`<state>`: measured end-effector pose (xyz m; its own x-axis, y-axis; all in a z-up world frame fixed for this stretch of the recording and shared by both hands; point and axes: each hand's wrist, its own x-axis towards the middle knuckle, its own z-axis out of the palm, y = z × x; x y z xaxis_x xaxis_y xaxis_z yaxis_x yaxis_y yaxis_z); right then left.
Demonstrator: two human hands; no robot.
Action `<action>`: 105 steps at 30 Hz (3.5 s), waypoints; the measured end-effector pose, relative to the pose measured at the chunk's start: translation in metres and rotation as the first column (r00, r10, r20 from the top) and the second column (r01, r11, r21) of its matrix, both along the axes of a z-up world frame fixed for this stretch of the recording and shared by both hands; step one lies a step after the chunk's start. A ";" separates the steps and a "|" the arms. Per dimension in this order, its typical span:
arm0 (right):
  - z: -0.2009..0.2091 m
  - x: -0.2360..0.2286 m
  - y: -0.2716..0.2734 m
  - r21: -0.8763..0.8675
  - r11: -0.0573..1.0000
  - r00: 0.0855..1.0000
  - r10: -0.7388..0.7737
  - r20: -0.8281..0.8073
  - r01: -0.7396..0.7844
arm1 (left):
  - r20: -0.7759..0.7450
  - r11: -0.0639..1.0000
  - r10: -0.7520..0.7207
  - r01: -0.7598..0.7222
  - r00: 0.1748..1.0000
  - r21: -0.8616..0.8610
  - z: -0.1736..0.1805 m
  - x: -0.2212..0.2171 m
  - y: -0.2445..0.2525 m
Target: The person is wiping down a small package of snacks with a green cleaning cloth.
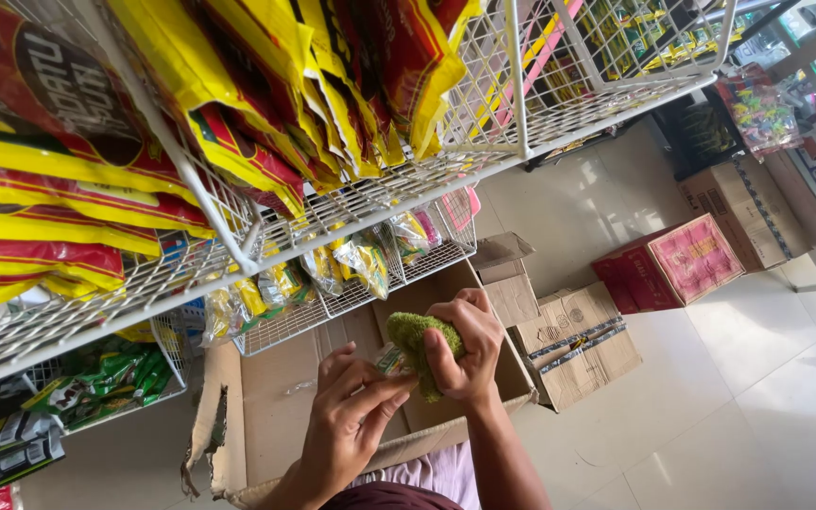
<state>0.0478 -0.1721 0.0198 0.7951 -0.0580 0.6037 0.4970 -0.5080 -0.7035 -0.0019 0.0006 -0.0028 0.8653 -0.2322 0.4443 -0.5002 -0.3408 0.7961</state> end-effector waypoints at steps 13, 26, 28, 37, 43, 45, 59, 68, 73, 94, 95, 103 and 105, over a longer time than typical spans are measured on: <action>0.007 -0.005 0.000 -0.181 0.982 0.999 -0.049 0.007 0.049 | -0.009 0.989 -0.074 0.074 0.997 0.127 -0.003 0.015 -0.001; -0.020 -0.011 -0.005 0.082 0.982 0.980 -0.162 -0.114 0.172 | 0.029 0.993 0.080 -0.082 0.996 0.083 -0.002 0.009 0.001; -0.020 -0.017 -0.005 0.131 0.968 0.971 -0.198 -0.133 0.215 | 0.040 0.993 0.084 -0.087 0.996 0.079 -0.004 0.009 -0.002; -0.008 -0.035 0.032 -0.133 0.991 1.000 0.009 0.012 -0.007 | 0.068 0.996 0.007 -0.013 0.998 0.084 -0.001 0.006 -0.001; -0.011 -0.028 0.017 -0.118 0.992 0.985 -0.031 0.169 0.052 | -0.123 0.998 -0.061 0.057 0.990 -0.038 0.022 -0.001 0.002; -0.011 -0.027 0.011 -0.157 0.985 0.972 -0.038 0.231 0.076 | -0.137 0.996 -0.082 0.076 0.987 -0.044 0.025 -0.003 0.003; -0.017 -0.012 -0.022 -0.119 0.988 0.979 -0.079 0.188 0.103 | -0.143 0.991 -0.132 0.132 0.981 -0.008 0.019 0.000 0.000; -0.045 -0.002 -0.011 -0.400 0.916 0.945 0.105 0.309 0.030 | -0.267 0.745 -0.579 0.633 0.770 0.209 -0.040 0.037 0.019; -0.029 0.002 -0.002 -0.456 0.890 0.929 0.183 0.323 -0.016 | -0.770 0.623 -0.502 0.782 0.393 -0.006 -0.082 0.048 0.008; -0.073 0.013 -0.036 0.198 0.960 0.972 -0.166 -0.169 0.198 | -0.550 0.544 -0.829 -0.085 0.099 -0.835 -0.066 0.036 0.003; -0.074 0.012 -0.041 0.393 0.872 0.935 -0.174 -0.310 0.292 | -0.499 0.487 -0.852 -0.109 0.158 -0.866 -0.065 0.035 0.003; -0.082 -0.054 0.019 0.434 0.872 0.862 0.029 -0.505 0.225 | -0.644 0.680 -0.670 -0.042 0.368 -0.732 -0.051 0.028 -0.021; -0.070 -0.070 0.049 0.213 0.976 0.937 0.040 -0.348 0.037 | -0.613 0.753 -0.529 -0.009 0.587 -0.658 -0.066 0.026 -0.025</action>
<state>-0.0224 -0.1233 -0.0506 0.9529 -0.1531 0.2618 0.2012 -0.3266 -0.9235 0.0238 -0.0246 -0.0684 0.8695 -0.4586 -0.1834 0.3542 0.3202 0.8786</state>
